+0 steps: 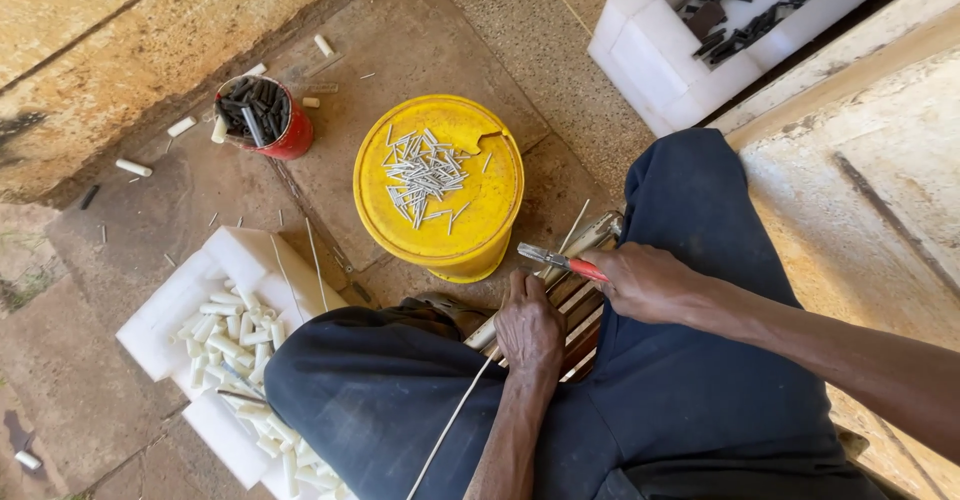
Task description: A person uses pliers to cut a long metal wire into small, uniform segments, which are collected in a yellow bucket.
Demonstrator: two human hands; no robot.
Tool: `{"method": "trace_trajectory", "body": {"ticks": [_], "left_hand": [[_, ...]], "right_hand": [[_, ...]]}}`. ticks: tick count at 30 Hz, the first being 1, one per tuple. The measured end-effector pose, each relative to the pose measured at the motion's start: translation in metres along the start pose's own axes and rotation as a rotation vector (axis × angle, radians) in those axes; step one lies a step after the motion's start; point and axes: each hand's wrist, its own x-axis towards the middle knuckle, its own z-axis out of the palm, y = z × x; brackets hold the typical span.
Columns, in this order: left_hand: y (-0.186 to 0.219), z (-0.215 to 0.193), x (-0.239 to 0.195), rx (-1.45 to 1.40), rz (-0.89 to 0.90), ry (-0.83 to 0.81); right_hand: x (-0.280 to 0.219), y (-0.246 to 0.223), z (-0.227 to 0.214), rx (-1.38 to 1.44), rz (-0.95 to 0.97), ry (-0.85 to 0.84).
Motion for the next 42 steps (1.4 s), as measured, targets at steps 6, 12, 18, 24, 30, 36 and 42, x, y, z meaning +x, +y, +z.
{"method": "trace_trajectory", "body": {"ticks": [6,12,18,24,30,36,42], "left_hand": [[0.005,0.006,-0.002,-0.008,0.028,0.043],[0.033,-0.006,0.014,-0.099,-0.106,-0.015],[0.032,-0.011,0.026,-0.155,-0.345,-0.246],[0.034,-0.021,0.033,-0.106,-0.423,-0.265],[0.032,-0.020,0.032,-0.147,-0.425,-0.206],[0.028,-0.010,0.028,-0.140,-0.414,-0.172],[0.024,-0.010,0.026,-0.161,-0.450,-0.245]], "right_hand": [[-0.014,-0.028,-0.022,0.049,0.027,0.026],[-0.004,-0.004,-0.017,0.279,0.062,0.054],[-0.049,-0.015,-0.008,0.760,0.046,0.403],[-0.044,-0.045,-0.046,0.581,0.211,0.168],[-0.026,-0.043,-0.061,0.246,0.028,0.066],[-0.011,-0.028,-0.057,-0.018,0.013,-0.183],[-0.010,-0.035,-0.070,0.098,-0.046,-0.072]]}}
